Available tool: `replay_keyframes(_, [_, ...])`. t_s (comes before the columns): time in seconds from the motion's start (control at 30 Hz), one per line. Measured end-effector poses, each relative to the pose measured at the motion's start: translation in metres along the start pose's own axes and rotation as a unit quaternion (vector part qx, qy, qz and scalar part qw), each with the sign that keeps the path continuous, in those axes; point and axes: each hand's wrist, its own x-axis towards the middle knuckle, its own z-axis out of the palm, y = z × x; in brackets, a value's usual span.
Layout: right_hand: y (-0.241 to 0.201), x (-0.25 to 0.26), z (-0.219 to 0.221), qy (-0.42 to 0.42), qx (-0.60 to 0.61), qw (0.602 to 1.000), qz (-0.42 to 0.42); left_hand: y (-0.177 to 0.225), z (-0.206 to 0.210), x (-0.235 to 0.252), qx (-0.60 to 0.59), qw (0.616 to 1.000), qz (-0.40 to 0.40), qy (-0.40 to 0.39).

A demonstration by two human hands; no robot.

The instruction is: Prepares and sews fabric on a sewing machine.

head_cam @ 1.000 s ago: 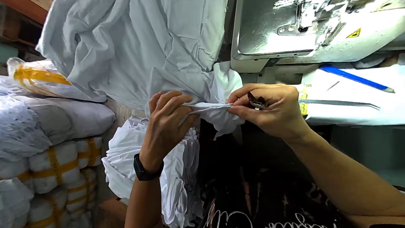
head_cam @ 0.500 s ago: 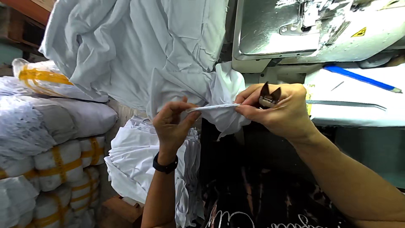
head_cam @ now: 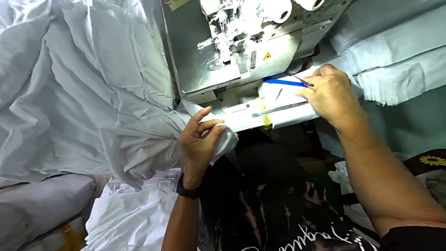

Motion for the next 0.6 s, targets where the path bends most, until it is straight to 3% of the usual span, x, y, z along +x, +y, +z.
replay_keyframes(0.03, [0.008,0.002,0.002,0.013,0.001,1.000,-0.006,-0.004,0.010,0.002,0.014,1.000,-0.003,-0.011])
replay_keyframes(0.2, [0.037,0.003,0.001,0.010,-0.058,0.979,-0.193,-0.028,0.035,0.002,0.057,0.997,-0.052,-0.028])
replay_keyframes(0.37, [0.030,-0.012,-0.003,0.150,-0.052,0.942,-0.297,-0.038,0.041,-0.006,0.102,0.993,-0.058,-0.031])
replay_keyframes(0.47, [-0.005,-0.019,0.029,0.225,0.243,0.905,-0.265,-0.042,0.047,-0.009,0.141,0.989,-0.036,-0.021])
replay_keyframes(0.53, [-0.040,-0.024,0.055,0.190,0.459,0.852,-0.164,-0.044,0.050,-0.010,0.168,0.985,-0.022,-0.011])
replay_keyframes(0.6, [-0.064,-0.025,0.079,0.150,0.584,0.793,-0.088,-0.045,0.052,-0.011,0.188,0.982,-0.015,-0.001])
